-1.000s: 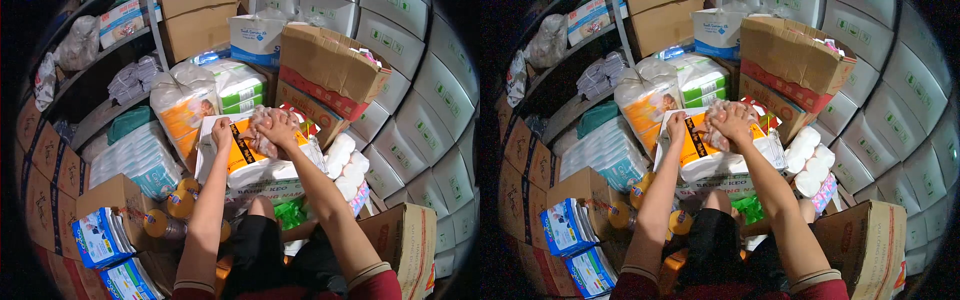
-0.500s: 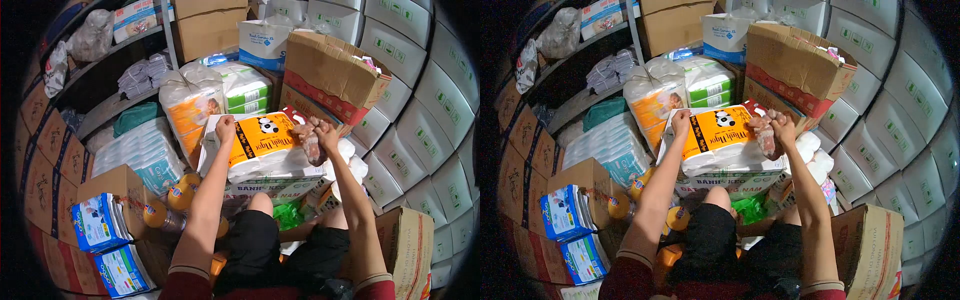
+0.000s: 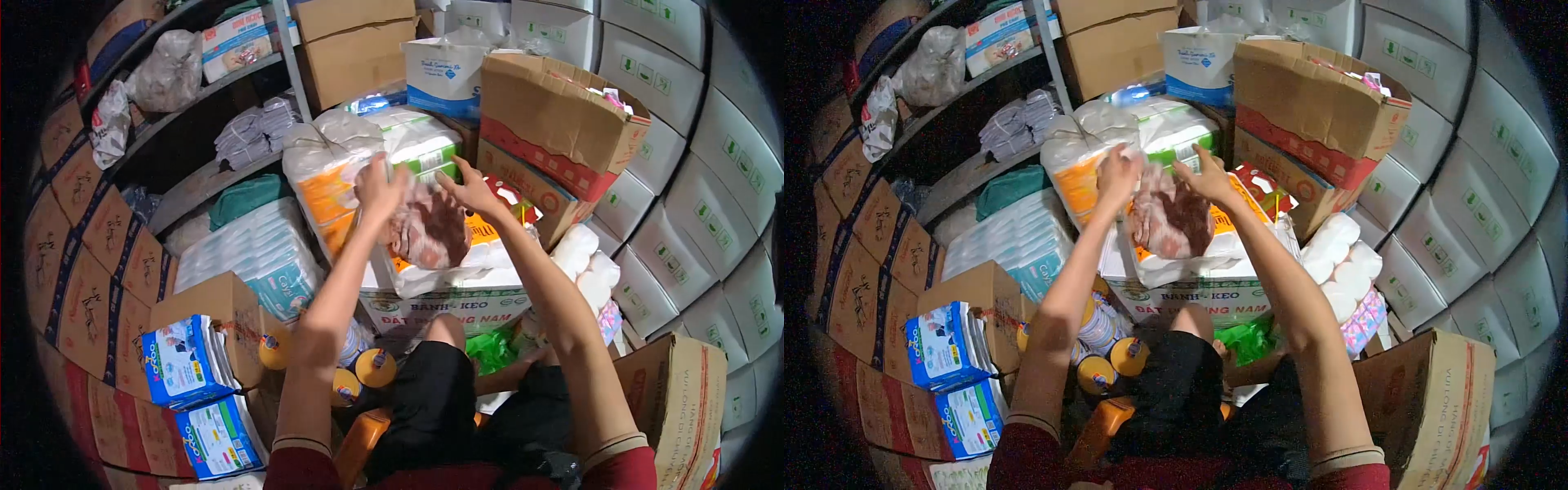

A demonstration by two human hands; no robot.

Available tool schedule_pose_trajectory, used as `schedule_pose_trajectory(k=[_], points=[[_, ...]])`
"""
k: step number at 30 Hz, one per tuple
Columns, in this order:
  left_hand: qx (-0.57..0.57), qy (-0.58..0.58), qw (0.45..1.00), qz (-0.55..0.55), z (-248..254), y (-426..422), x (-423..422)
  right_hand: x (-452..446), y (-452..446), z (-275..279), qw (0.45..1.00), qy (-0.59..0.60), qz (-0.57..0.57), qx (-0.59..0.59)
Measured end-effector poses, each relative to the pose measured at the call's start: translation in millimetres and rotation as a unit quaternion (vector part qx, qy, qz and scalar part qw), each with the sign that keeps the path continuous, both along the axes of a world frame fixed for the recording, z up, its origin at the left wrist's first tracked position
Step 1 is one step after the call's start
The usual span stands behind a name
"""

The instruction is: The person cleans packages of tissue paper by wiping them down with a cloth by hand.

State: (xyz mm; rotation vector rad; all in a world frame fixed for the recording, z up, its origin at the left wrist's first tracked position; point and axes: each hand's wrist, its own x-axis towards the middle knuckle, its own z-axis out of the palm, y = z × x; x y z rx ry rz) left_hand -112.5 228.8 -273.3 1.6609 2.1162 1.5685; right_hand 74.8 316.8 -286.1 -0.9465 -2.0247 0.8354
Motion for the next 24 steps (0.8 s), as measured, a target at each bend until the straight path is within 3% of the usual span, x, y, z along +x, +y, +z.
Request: schedule_pose_trajectory(k=[1, 2, 3, 4, 6, 9, 12, 18, 24], points=[[0.003, 0.09, 0.996, 0.009, -3, -12, 20, 0, 5, -15, 0.998, -0.026, -0.046, 0.043], [-0.072, 0.151, 0.986, 0.013, -12, -17, 35, 2, 8, -29, 0.991, -0.053, -0.092, 0.085], [-0.151, 0.164, 0.974, -0.028, -36, -7, 37, 6, 9, -41, 0.984, -0.096, -0.132, 0.074], [-0.25, 0.128, 0.958, -0.059, -27, -24, 58, 12, 12, -53, 0.973, -0.139, -0.172, 0.064], [-0.199, 0.234, 0.952, -0.007, -73, -24, 72, 30, 29, -84, 0.956, -0.208, -0.203, 0.041], [-0.143, 0.289, 0.946, 0.027, -88, -9, 83, 45, 15, -92, 0.931, -0.283, -0.226, 0.05], [-0.168, 0.251, 0.953, -0.011, -80, -4, 86, 38, 10, -101, 0.911, -0.307, -0.257, 0.098], [-0.125, 0.28, 0.952, 0.013, -86, -8, 76, 40, 0, -94, 0.907, -0.308, -0.265, 0.107], [-0.086, 0.266, 0.959, -0.046, -79, -65, 51, 39, -4, -90, 0.916, -0.281, -0.273, 0.085]])
